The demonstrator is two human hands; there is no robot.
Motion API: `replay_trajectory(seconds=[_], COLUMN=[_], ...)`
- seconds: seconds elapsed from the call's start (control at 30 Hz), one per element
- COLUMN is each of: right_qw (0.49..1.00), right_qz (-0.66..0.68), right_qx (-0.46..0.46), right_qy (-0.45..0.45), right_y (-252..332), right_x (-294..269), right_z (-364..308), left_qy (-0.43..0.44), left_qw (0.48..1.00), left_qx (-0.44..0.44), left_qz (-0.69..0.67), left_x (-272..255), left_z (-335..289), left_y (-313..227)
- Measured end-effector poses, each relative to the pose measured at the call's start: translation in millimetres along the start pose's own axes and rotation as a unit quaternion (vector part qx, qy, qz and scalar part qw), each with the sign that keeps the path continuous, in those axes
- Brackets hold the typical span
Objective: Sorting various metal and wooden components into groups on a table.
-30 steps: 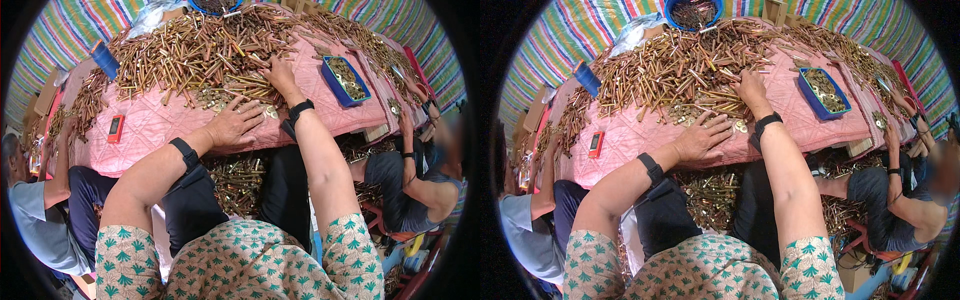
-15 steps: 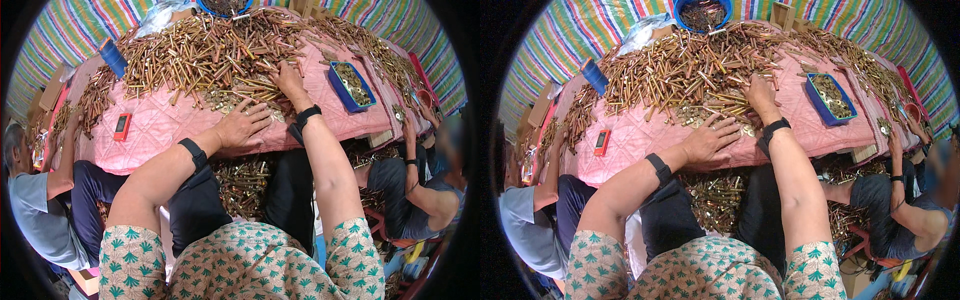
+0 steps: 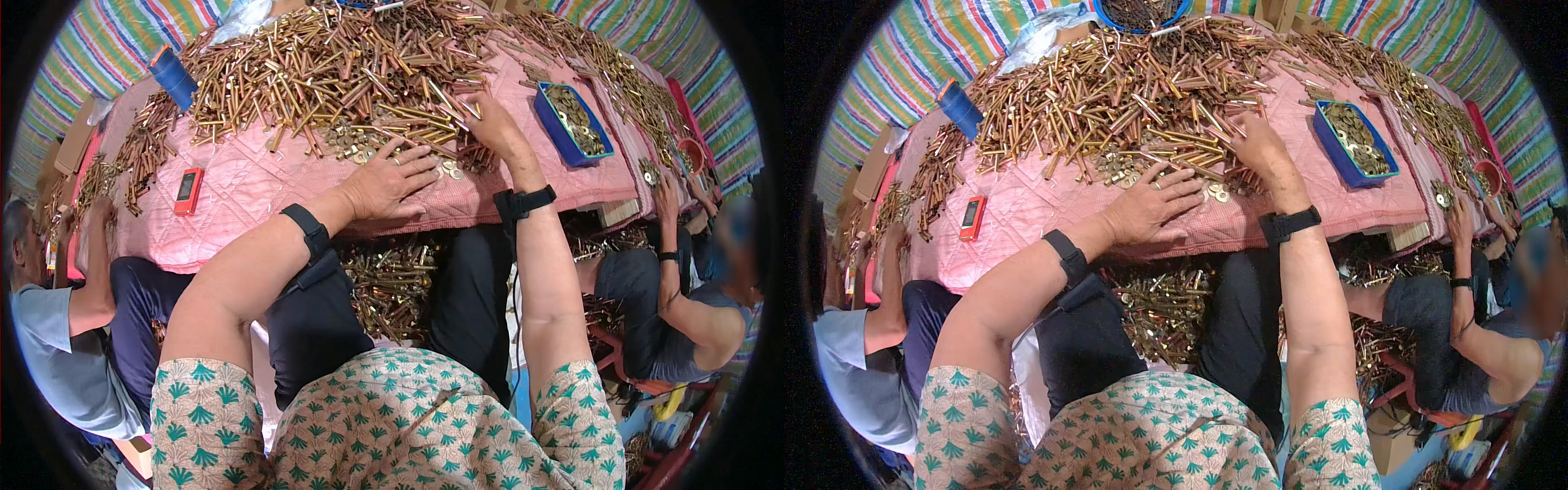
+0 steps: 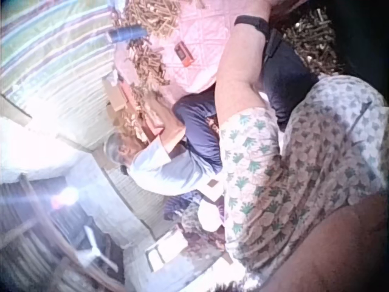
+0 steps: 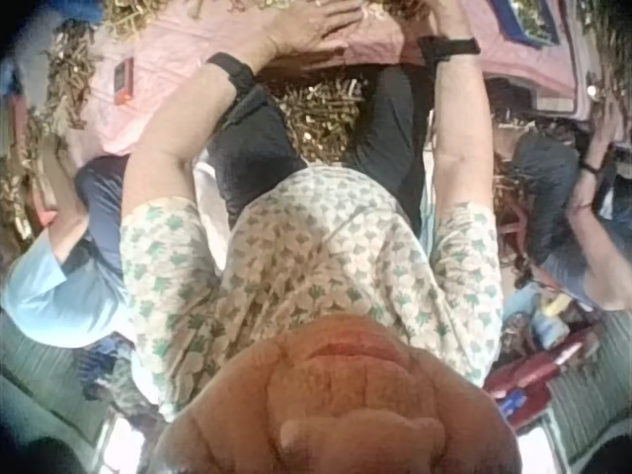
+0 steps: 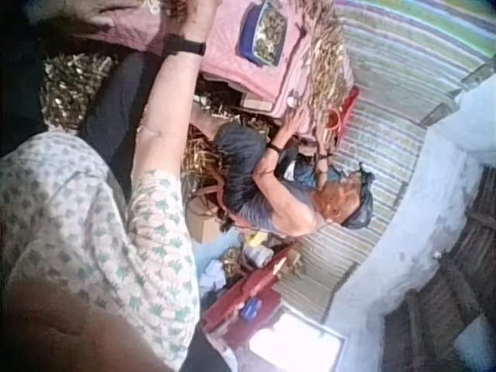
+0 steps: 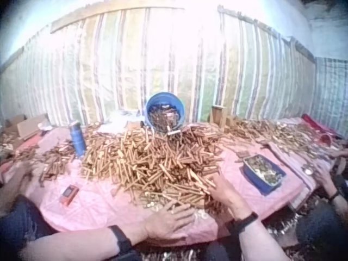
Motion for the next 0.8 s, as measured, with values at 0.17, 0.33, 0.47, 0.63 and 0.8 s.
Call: replay_trajectory(seconds=[0.17,0.33,0.47,0.63,0.8], right_qw=[0.966,0.95,0.97,0.958,0.995], right_qz=[-0.052,0.009,0.135,0.199,0.013], right_qx=[0.164,0.299,0.15,0.154,0.071], right_qy=[-0.192,-0.096,-0.132,-0.136,0.069], right_y=[-50,-53,-5,-46,-16], right_x=[-23,29,23,-6,28], right_z=[-22,-29,-17,-29,-44], left_qy=[0.003,0.003,-0.005,-0.007,-0.01], left_qw=[1.0,1.0,1.0,1.0,1.0], left_qx=[-0.001,0.0,0.002,0.001,0.0], left_qz=[0.012,0.019,0.019,0.017,0.01], left_x=[-1,2,2,0,-6], left_z=[0,3,1,2,-9], left_y=[0,0,1,-2,1])
Point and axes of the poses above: each hand's wrist, its own z-axis towards the middle knuckle, its own x-axis out of the palm, y = z × x, the point moved 9 cm from there along z, towards the middle knuckle, and after that the axes turned 13 degrees about -z, right-handed, at the moved point
